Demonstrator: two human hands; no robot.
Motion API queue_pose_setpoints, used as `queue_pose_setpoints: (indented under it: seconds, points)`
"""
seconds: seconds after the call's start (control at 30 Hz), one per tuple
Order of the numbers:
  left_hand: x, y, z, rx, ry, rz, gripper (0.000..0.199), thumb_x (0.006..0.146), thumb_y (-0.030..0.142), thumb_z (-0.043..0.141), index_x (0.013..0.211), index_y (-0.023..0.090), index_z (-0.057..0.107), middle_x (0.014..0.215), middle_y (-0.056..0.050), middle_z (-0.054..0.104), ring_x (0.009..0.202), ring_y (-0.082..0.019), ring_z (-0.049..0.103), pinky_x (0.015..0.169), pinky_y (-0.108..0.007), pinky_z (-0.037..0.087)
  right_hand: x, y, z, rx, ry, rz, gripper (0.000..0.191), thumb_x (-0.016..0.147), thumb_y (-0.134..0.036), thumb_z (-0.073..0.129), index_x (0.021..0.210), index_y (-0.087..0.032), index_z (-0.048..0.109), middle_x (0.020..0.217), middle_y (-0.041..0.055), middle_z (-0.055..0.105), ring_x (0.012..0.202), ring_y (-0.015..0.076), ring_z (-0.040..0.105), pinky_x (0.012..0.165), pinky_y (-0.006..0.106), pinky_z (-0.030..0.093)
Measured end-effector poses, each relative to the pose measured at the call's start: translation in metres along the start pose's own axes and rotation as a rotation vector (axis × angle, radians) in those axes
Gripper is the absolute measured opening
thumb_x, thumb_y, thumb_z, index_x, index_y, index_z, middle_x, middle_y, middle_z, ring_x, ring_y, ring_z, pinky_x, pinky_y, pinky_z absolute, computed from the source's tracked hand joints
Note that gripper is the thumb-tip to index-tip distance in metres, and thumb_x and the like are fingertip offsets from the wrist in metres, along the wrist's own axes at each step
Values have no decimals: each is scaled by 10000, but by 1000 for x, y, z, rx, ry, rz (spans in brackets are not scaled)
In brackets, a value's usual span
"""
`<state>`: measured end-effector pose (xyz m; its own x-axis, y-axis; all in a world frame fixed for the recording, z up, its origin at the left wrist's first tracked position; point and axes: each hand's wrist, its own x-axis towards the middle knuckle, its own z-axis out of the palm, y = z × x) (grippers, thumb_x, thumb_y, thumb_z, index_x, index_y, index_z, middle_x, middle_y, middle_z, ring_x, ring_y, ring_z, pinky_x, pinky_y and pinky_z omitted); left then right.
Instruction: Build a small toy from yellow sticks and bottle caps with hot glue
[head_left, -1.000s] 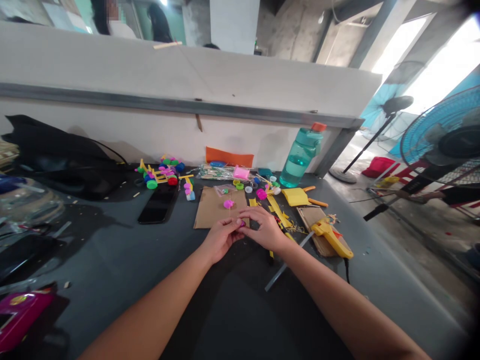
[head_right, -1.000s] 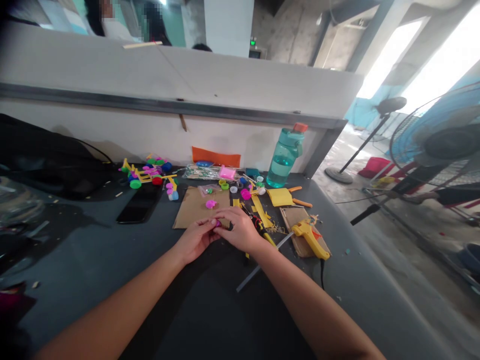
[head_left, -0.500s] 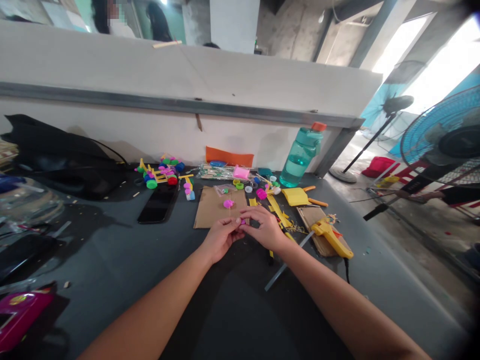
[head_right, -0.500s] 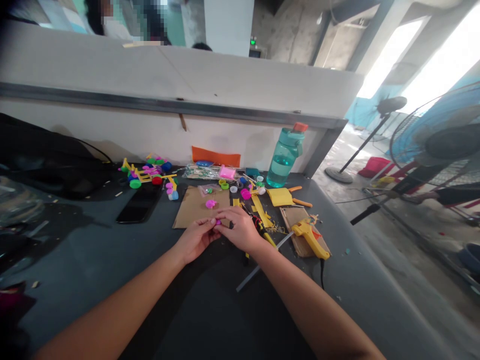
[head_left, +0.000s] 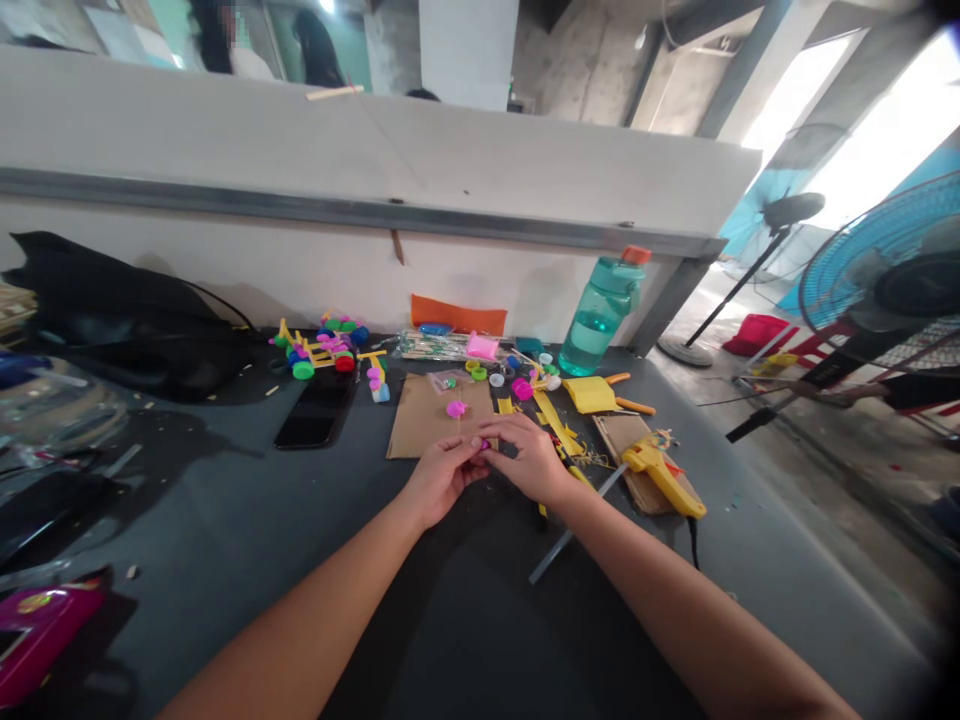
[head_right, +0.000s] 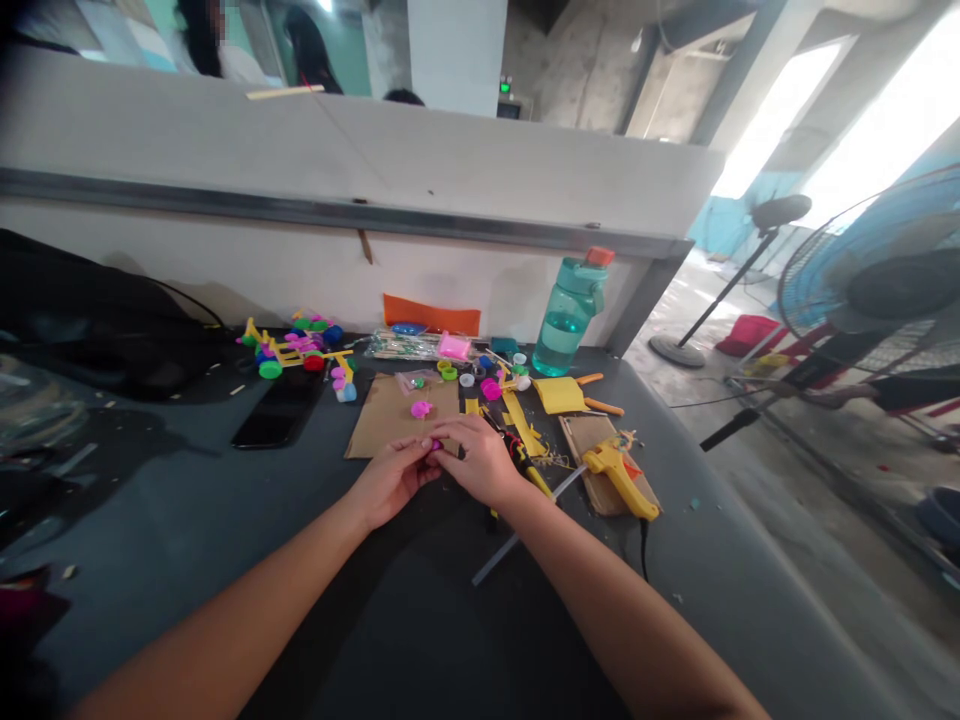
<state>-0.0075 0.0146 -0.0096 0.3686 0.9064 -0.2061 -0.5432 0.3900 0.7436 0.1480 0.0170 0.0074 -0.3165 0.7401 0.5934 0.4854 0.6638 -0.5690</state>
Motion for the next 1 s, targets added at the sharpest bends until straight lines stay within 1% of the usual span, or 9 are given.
queue_pose_setpoints:
  seconds: [0.43, 0.63, 0.83, 1.0]
  points:
    - [2, -2, -1, 16, 2, 7, 148, 646, 207, 765, 733, 116, 688, 674, -7, 637, 626, -80, 567, 653, -217, 467, 0, 1, 0, 3, -14, -11, 163, 774, -183, 635, 916, -252, 678, 1008, 43, 669, 971, 183, 601, 881, 350, 466]
    - [2, -3, -2, 29, 6, 5, 162, 632, 219, 776, 720, 115, 688, 658, -14, 637, 620, -87, 571, 645, -226, 470, 1, -1, -4, 6, -61, -34, 216, 774, -195, 634, 976, -257, 676, 1038, 48, 667, 987, 188, 599, 888, 361, 463]
    - [3, -3, -4, 20, 17, -9, 158, 634, 217, 776, 708, 116, 679, 644, -9, 632, 609, -85, 570, 647, -227, 486, 0, 1, -2, 10, -30, -16, 172, 774, -187, 643, 921, -261, 691, 1007, 46, 674, 968, 192, 607, 877, 365, 471]
    - [3, -2, -3, -11, 30, -9, 153, 644, 214, 770, 713, 116, 675, 652, -9, 632, 618, -83, 576, 649, -220, 497, 0, 1, -2, 5, -11, 8, 177, 751, -212, 676, 922, -255, 687, 1011, 42, 674, 975, 191, 601, 886, 359, 469]
